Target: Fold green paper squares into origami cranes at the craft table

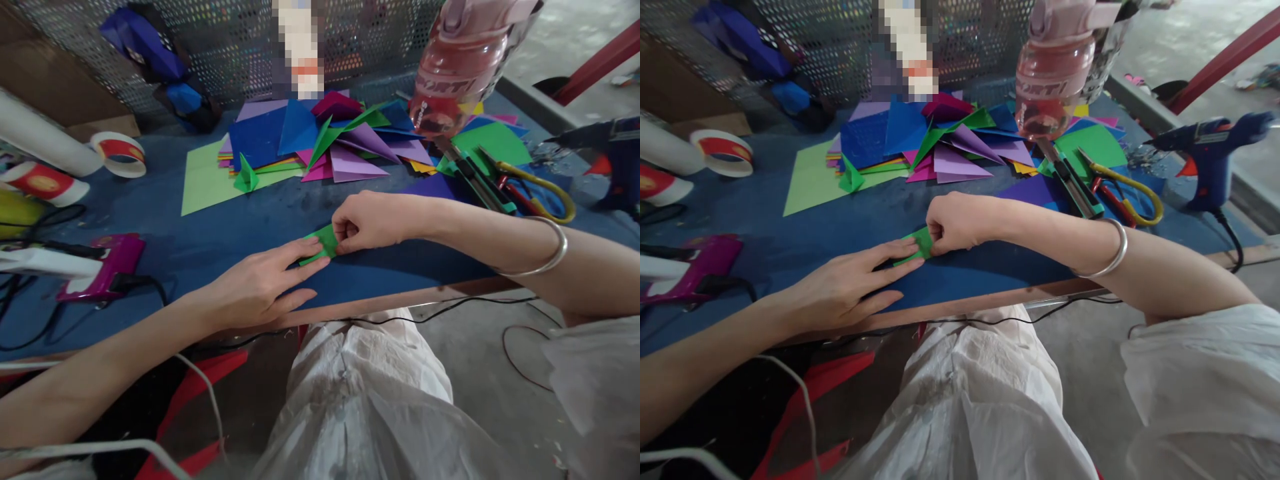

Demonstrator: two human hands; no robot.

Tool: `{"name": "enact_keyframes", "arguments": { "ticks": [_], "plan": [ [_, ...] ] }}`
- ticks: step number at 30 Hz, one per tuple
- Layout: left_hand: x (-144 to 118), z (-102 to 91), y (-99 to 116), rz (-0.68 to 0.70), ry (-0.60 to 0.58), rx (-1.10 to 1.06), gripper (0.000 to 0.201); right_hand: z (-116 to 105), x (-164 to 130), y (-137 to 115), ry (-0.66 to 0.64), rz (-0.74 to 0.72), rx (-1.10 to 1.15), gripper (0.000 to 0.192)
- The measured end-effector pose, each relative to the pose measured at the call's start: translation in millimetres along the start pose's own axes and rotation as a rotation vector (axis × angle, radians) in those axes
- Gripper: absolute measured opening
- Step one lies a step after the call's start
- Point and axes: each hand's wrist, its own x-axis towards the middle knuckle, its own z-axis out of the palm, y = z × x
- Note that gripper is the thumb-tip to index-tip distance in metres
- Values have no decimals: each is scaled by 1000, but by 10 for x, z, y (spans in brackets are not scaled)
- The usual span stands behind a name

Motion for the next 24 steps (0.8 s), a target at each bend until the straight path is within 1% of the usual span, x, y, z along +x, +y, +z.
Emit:
{"name": "enact_keyframes", "arguments": {
  "ticks": [6, 9, 11, 13, 16, 17, 19, 22, 24],
  "plan": [
    [-8, -4, -7, -17, -9, -6, 42, -122, -35, 98, -64, 53, 12, 7],
    [-4, -20, -1, -19, -24, -12, 42, -173, -61, 122, -108, 92, 23, 7],
    [2, -31, 5, -29, -38, -27, 42, -204, -74, 142, -113, 104, 28, 7],
    [4, -39, 7, -35, -42, -36, 42, -229, -73, 184, -117, 88, 13, 9],
    [2, -38, -3, -33, -45, -28, 43, -252, -46, 284, -158, 43, -12, 11],
    [1, -36, -8, -26, -43, -26, 43, -256, -35, 318, -163, 52, -16, 11],
    [-1, -28, -18, -11, -33, -30, 44, -268, -27, 369, -149, 93, -30, 11],
    [-6, -10, -22, 2, -5, -41, 46, -312, -64, 378, -116, 139, -96, 22],
    [-15, 6, -15, -23, -11, -49, 46, -338, -111, 330, -11, 131, -147, 26]
  ]
}}
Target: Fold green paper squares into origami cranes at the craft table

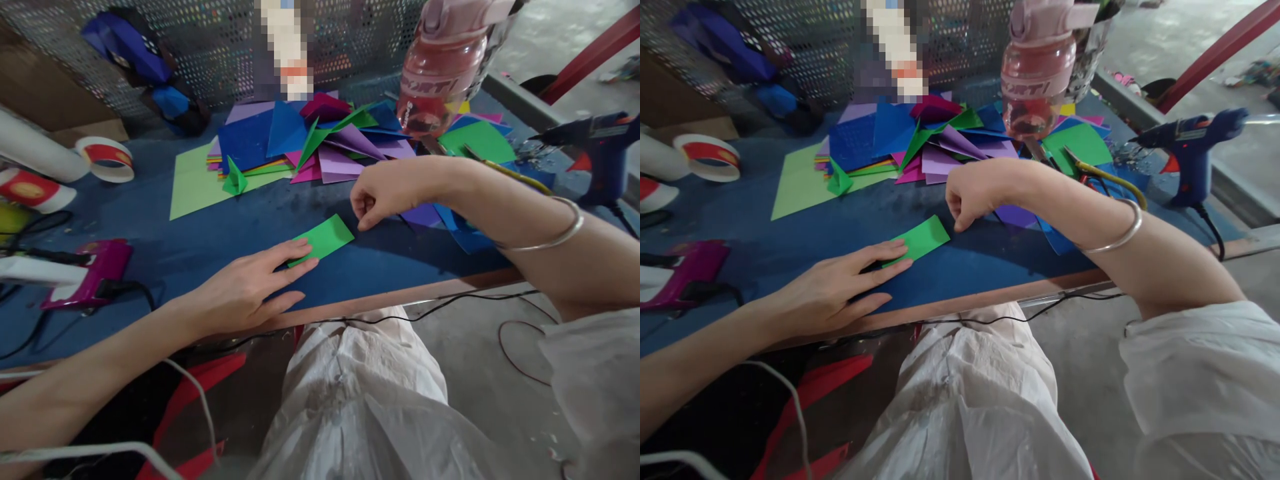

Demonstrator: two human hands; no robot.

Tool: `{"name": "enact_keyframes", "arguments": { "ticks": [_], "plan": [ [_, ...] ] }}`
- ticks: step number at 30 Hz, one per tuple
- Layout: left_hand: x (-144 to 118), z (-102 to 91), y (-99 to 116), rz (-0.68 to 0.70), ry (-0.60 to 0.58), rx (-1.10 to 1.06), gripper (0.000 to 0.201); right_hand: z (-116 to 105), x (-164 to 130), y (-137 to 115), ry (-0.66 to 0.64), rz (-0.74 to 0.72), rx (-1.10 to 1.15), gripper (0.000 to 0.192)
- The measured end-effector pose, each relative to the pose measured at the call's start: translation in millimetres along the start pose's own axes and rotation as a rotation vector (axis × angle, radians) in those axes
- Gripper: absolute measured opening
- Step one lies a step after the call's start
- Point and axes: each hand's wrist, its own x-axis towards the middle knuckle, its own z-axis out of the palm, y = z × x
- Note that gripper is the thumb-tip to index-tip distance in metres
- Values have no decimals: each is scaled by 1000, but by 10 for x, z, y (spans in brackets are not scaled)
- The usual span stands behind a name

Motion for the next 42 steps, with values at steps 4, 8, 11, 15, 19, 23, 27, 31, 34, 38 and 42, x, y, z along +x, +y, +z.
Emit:
{"name": "enact_keyframes", "arguments": {
  "ticks": [4, 8, 11, 15, 19, 23, 27, 31, 34, 38, 42],
  "plan": [
    [-19, 18, 14, -41, 9, -17, 47, 92, -73, -204, 347, -81, 115, 20],
    [-7, -29, 23, -24, -17, -1, 45, 383, -22, -407, 211, -234, 186, 8],
    [-9, -74, 22, -8, -23, -10, 43, 504, 32, -438, 201, -269, 168, 7],
    [-95, -71, 14, 22, 18, -20, 44, 477, 40, -418, 171, -258, 168, 8],
    [-242, -15, 20, 35, 55, 15, 47, 454, 26, -431, 176, -235, 164, 7],
    [-395, 47, 37, -12, 70, -9, 54, 524, 37, -419, 221, -237, 184, 9],
    [-495, 8, 38, -20, 41, 4, 64, 608, 47, -386, 355, -273, 98, 35],
    [-352, -266, 20, -90, 199, 58, 49, 641, 34, -378, 437, -318, -112, 54],
    [-39, -501, -20, -322, 350, 58, 32, 653, 29, -364, 416, -365, -122, 45],
    [405, -558, -164, -561, 415, -198, 33, 705, 46, -320, 575, -470, -117, 40],
    [626, -400, -349, -727, 257, -754, 45, 768, 62, -272, 722, -629, -181, 37]
  ]
}}
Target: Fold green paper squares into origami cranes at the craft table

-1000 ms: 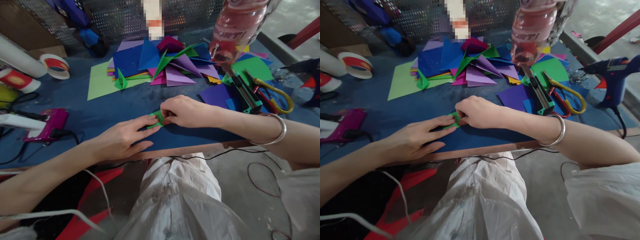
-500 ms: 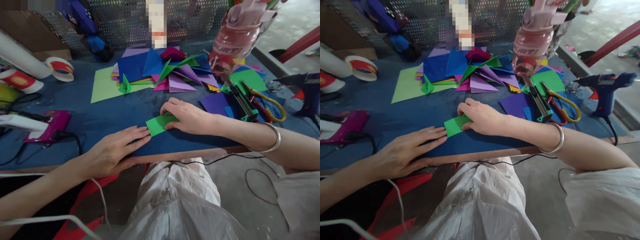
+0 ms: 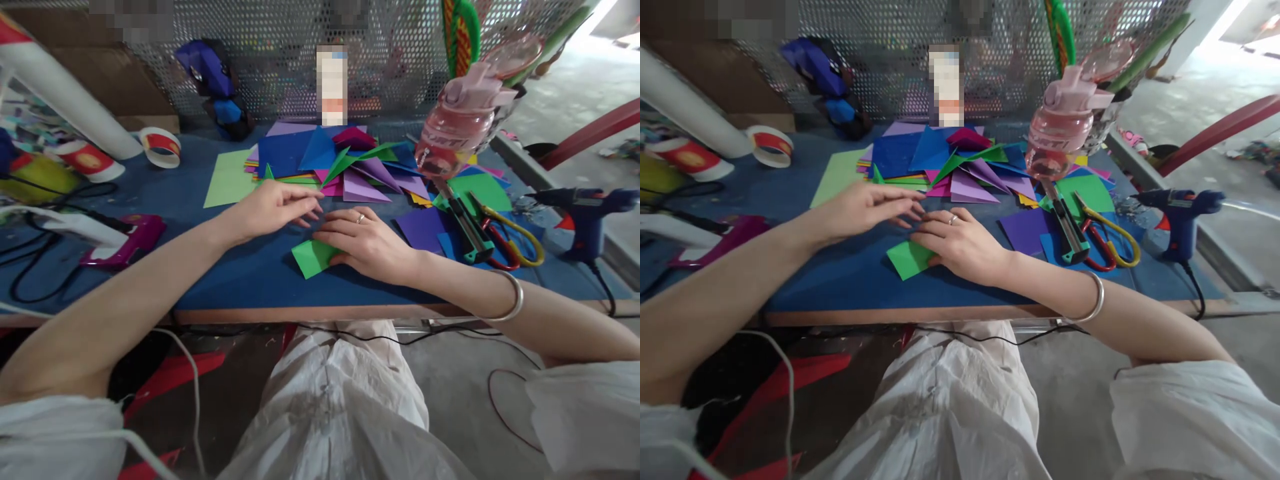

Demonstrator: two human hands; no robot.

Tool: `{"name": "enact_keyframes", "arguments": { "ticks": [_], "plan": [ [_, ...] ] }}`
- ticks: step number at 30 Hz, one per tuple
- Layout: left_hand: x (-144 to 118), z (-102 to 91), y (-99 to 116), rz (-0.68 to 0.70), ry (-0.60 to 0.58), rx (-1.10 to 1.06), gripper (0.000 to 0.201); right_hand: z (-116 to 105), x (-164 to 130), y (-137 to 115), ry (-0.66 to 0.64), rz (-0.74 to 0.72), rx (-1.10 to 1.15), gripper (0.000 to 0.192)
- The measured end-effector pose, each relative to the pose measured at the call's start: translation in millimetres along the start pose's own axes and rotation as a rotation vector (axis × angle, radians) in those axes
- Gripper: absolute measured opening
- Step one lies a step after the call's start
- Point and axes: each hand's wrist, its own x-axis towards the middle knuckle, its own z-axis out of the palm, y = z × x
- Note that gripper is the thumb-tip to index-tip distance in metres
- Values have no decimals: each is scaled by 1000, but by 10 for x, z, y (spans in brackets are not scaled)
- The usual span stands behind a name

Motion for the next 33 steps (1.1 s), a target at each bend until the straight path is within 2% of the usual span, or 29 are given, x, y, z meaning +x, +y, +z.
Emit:
{"name": "enact_keyframes", "arguments": {
  "ticks": [3, 8, 12, 15, 20, 24, 26, 29, 33],
  "plan": [
    [80, 27, -113, -91, -178, -196, 51, 9, -23, 12, 63, -87, -45, 39],
    [22, 23, -262, -142, -338, -385, 61, 2, -42, 30, 82, -131, -63, 41],
    [-46, 49, -318, -62, -507, -491, 68, -8, -52, 43, 78, -144, -91, 37],
    [-51, 75, -349, 16, -562, -545, 66, -20, -52, 58, 114, -177, -43, 37],
    [-14, 89, -425, 32, -552, -600, 76, -33, -34, 77, 176, -211, -41, 33],
    [-12, 92, -419, 21, -531, -574, 76, -75, -14, 43, 242, -217, -61, 17],
    [-28, 100, -379, 5, -461, -555, 69, -106, -12, 23, 281, -232, -87, 12],
    [-60, 114, -302, -40, -347, -591, 47, -144, -21, 15, 327, -276, -130, 18],
    [-78, 107, -245, -87, -270, -651, 34, -151, -28, 44, 320, -239, -184, 23]
  ]
}}
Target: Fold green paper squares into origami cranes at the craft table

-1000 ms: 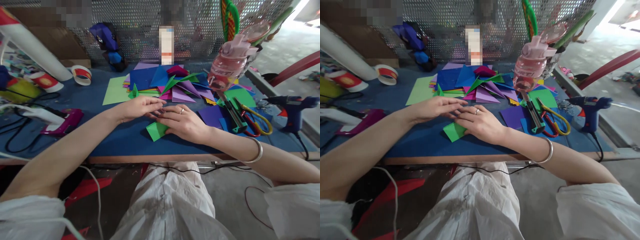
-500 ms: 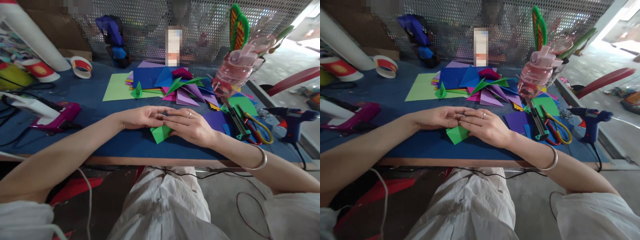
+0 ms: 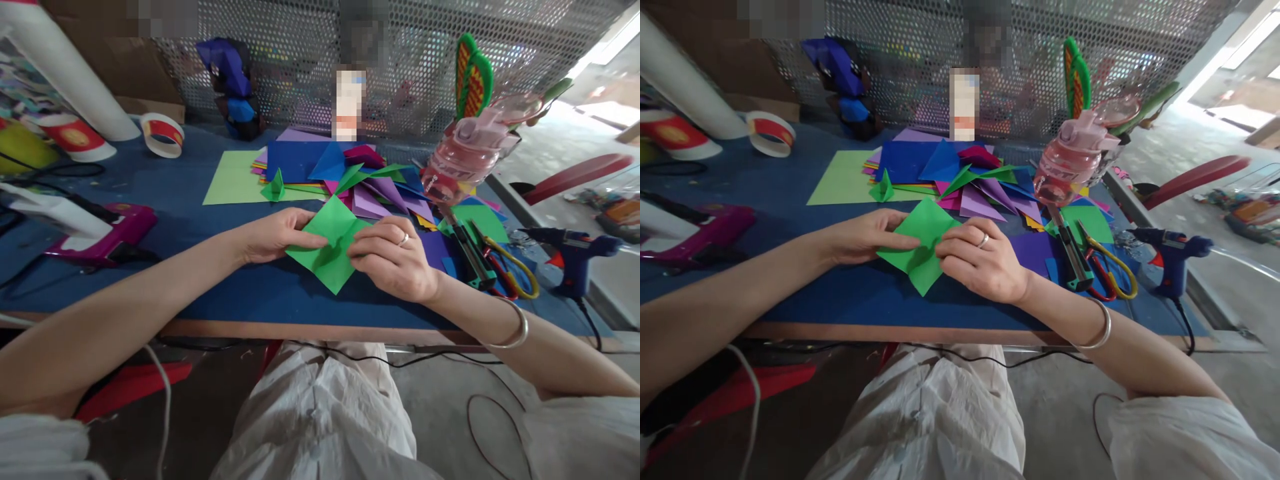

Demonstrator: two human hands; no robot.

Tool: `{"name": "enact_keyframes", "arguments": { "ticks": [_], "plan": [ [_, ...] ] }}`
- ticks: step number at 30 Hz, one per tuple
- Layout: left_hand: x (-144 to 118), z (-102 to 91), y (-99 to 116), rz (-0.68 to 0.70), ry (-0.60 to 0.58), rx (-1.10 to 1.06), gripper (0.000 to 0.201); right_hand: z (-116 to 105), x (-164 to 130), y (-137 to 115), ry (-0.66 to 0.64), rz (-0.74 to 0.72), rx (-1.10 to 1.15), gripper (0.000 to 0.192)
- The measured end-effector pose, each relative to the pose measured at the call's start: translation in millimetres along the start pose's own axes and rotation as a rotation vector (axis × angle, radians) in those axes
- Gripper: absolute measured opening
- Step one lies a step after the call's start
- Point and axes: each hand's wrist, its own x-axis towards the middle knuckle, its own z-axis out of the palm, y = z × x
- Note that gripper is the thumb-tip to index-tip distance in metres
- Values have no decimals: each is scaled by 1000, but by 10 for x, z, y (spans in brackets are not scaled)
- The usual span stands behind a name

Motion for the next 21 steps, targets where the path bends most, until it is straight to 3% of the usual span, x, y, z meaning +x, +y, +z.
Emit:
{"name": "enact_keyframes", "arguments": {
  "ticks": [4, 9, 13, 21],
  "plan": [
    [11, -33, 19, 48, 90, -34, 37, 30, 6, 36, -46, 64, -45, 25],
    [32, -47, 20, 89, 174, -48, 35, 41, 15, 41, -70, 58, -68, 12],
    [34, -20, 13, 95, 167, -55, 37, 31, -14, 34, -109, -18, -21, 21],
    [-1, 53, 5, 134, 151, -2, 31, 53, -6, 45, -53, 20, 46, 15]
  ]
}}
